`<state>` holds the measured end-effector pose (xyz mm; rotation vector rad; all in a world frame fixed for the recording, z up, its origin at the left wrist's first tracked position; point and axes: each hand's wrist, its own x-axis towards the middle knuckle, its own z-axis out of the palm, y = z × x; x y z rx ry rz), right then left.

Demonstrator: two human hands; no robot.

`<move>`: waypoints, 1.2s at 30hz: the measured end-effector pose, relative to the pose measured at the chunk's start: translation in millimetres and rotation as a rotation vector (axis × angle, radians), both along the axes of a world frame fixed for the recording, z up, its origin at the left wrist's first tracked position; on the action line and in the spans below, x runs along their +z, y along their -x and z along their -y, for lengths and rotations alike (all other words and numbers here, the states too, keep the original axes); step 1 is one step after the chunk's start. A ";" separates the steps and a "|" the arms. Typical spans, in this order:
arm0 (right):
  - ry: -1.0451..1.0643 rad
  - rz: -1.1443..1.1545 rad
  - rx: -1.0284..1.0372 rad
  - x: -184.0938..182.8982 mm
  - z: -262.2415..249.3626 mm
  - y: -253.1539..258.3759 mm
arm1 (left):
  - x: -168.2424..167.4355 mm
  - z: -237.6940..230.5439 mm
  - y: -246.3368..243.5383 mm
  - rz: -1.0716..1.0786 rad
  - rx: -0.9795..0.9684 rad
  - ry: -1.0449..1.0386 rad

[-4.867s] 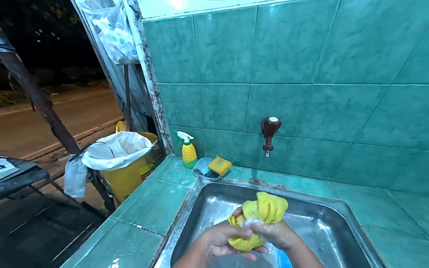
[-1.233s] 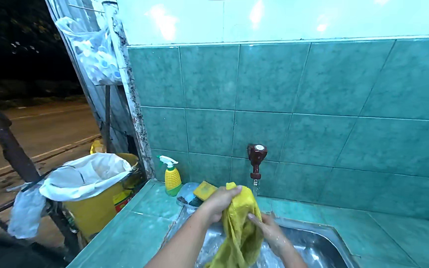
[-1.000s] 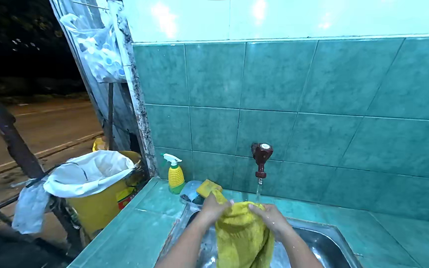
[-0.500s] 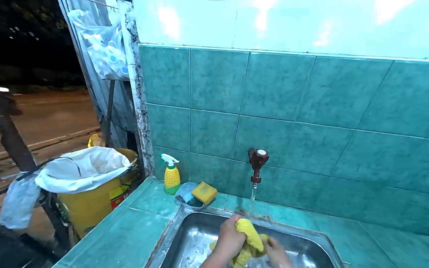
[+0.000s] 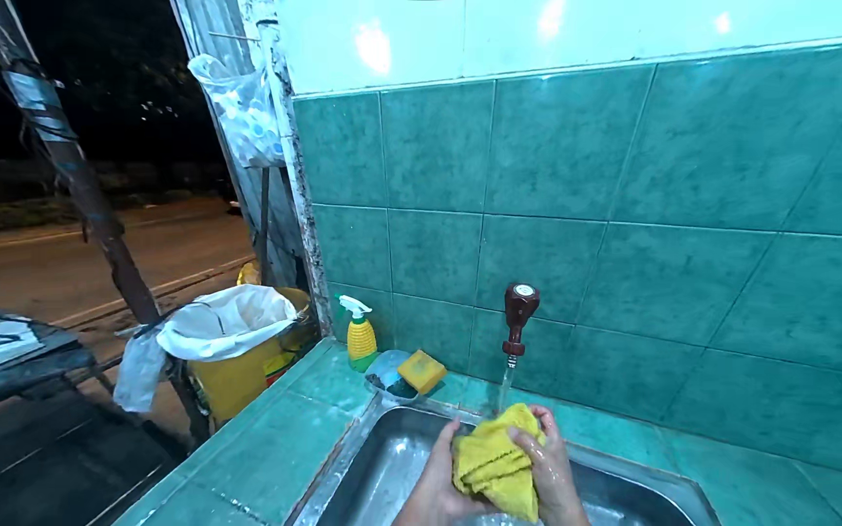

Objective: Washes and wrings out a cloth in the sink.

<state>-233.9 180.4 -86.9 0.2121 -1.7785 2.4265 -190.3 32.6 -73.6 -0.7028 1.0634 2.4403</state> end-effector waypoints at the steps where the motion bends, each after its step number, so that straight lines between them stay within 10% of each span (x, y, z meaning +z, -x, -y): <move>1: -0.007 -0.030 0.026 1.8 2.5 -6.6 | 1.1 -9.9 9.2 -0.005 0.091 -0.010; 6: 0.288 0.296 -0.201 -9.3 19.1 -33.5 | 3.9 -35.7 38.4 -0.206 0.424 0.282; 12: 0.668 0.543 -0.004 -34.9 17.4 -30.8 | 4.3 -45.7 46.1 -0.529 0.265 0.506; 17: 0.501 0.748 0.208 -27.6 7.7 -28.8 | -2.8 -23.6 50.3 -0.783 0.105 0.447; 22: -0.111 0.142 0.023 -27.1 -10.6 10.7 | 7.1 15.8 26.9 -0.281 -0.209 0.672; 28: -0.586 -0.639 0.294 -8.1 7.8 4.8 | -12.3 2.3 10.2 -0.041 0.036 0.090; 32: -0.172 -0.171 0.057 -9.7 29.3 -19.1 | -23.0 -17.3 14.7 -0.232 0.544 0.041; 36: 0.197 0.348 -0.152 -5.7 52.4 -32.3 | -13.6 -17.2 14.3 -0.473 0.642 0.379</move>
